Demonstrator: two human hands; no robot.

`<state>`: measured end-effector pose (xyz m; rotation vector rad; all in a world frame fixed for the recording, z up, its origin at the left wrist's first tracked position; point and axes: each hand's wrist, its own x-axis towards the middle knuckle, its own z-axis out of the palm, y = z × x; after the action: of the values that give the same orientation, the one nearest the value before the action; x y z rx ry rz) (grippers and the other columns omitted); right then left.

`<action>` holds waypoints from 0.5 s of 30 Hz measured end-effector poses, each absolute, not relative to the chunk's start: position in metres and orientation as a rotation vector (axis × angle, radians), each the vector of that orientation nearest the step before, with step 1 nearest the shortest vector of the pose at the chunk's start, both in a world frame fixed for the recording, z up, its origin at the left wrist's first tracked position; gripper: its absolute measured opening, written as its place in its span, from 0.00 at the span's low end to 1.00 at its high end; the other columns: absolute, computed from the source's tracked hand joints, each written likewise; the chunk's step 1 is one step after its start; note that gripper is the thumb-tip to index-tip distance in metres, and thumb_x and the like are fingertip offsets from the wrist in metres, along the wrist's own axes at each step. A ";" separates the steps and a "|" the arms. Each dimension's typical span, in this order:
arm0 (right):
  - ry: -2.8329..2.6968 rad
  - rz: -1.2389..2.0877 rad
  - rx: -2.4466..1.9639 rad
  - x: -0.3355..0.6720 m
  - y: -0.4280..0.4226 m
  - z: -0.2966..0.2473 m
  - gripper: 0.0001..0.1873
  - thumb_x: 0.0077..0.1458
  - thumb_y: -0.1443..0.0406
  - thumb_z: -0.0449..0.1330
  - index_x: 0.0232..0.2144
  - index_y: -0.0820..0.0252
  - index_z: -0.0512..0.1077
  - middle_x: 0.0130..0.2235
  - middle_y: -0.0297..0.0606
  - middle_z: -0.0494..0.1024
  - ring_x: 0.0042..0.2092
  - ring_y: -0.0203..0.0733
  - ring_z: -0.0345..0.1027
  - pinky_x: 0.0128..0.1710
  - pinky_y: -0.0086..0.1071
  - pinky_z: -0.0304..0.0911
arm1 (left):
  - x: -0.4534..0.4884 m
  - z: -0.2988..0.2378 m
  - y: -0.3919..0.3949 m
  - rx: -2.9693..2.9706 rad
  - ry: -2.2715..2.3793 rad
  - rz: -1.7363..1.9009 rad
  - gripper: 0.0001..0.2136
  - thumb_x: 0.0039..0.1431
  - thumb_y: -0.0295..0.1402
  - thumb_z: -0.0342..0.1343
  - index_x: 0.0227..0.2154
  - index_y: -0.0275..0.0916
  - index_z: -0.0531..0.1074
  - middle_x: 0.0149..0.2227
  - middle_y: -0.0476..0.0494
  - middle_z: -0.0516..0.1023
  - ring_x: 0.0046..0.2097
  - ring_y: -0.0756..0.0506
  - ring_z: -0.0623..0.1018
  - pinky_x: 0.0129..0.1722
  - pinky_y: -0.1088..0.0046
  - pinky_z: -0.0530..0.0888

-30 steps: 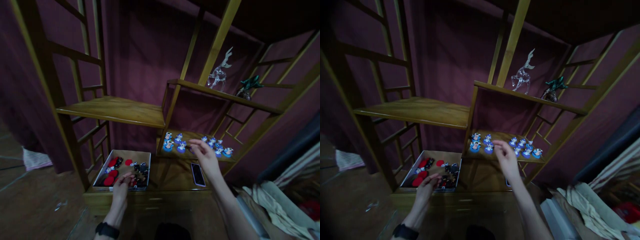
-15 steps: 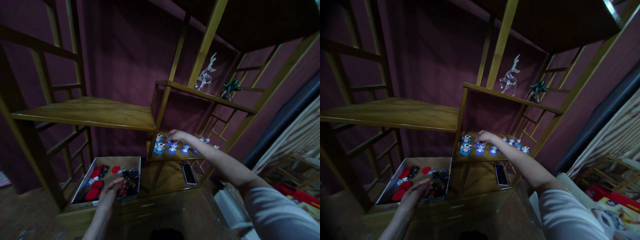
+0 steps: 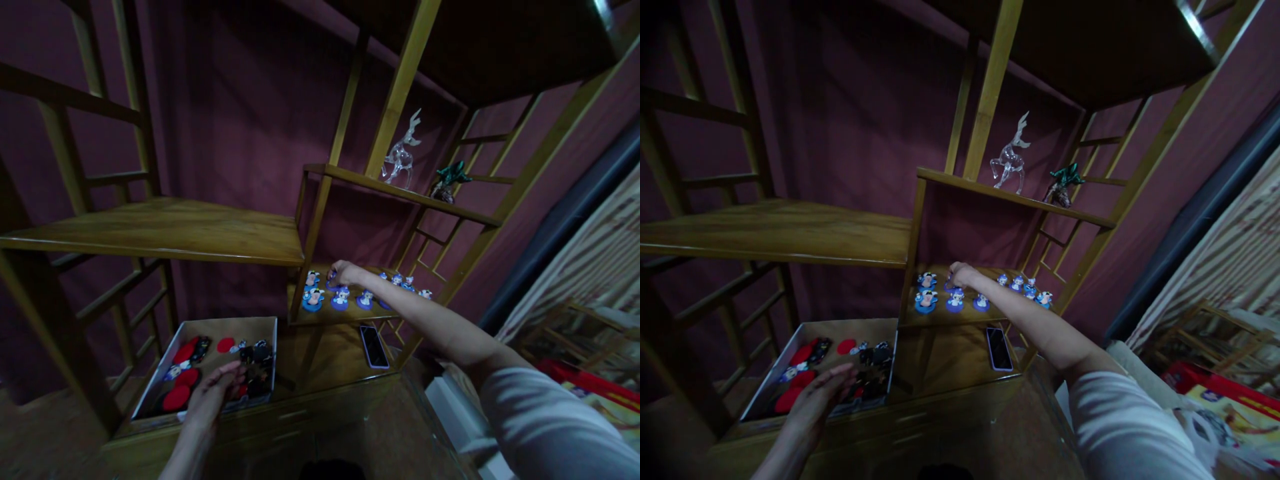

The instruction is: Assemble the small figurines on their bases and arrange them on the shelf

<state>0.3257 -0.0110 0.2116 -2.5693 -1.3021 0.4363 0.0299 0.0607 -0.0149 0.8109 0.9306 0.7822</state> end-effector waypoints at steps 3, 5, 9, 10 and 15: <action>-1.335 0.453 -2.527 0.328 -0.015 0.217 0.13 0.39 0.69 0.67 0.31 0.61 0.73 0.24 0.30 0.73 0.23 0.28 0.62 0.20 0.18 0.58 | 0.031 -0.014 0.063 0.799 0.936 0.752 0.11 0.43 0.23 0.58 0.33 0.35 0.73 0.30 0.44 0.79 0.30 0.50 0.77 0.29 0.78 0.72; -1.330 0.446 -2.431 0.337 -0.023 0.231 0.13 0.42 0.66 0.66 0.33 0.60 0.72 0.26 0.30 0.73 0.24 0.28 0.62 0.21 0.18 0.59 | 0.030 -0.012 0.063 0.796 0.942 0.744 0.12 0.42 0.22 0.58 0.33 0.36 0.73 0.30 0.44 0.79 0.30 0.50 0.78 0.29 0.78 0.72; -1.212 0.347 -2.260 0.373 -0.053 0.273 0.09 0.47 0.65 0.62 0.34 0.60 0.70 0.26 0.31 0.72 0.23 0.26 0.60 0.22 0.18 0.60 | 0.022 -0.009 0.066 0.799 0.964 0.730 0.11 0.40 0.24 0.58 0.31 0.37 0.74 0.30 0.44 0.80 0.33 0.48 0.78 0.29 0.78 0.73; -1.161 0.326 -2.269 0.384 -0.063 0.282 0.07 0.48 0.66 0.61 0.33 0.61 0.70 0.25 0.31 0.72 0.23 0.26 0.59 0.22 0.18 0.60 | 0.019 -0.009 0.068 0.793 0.954 0.722 0.10 0.40 0.25 0.59 0.30 0.38 0.74 0.30 0.44 0.80 0.33 0.47 0.78 0.30 0.77 0.74; -0.960 0.297 -2.433 0.431 -0.106 0.288 0.04 0.49 0.68 0.59 0.31 0.64 0.71 0.20 0.29 0.68 0.20 0.26 0.57 0.22 0.19 0.60 | 0.017 -0.009 0.070 0.788 0.954 0.673 0.10 0.37 0.31 0.61 0.28 0.40 0.74 0.30 0.45 0.80 0.35 0.43 0.78 0.30 0.74 0.75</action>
<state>0.4309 -0.1063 0.2877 -2.4333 -0.9598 0.2973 0.0169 0.0704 -0.0088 0.7883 0.9539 0.6734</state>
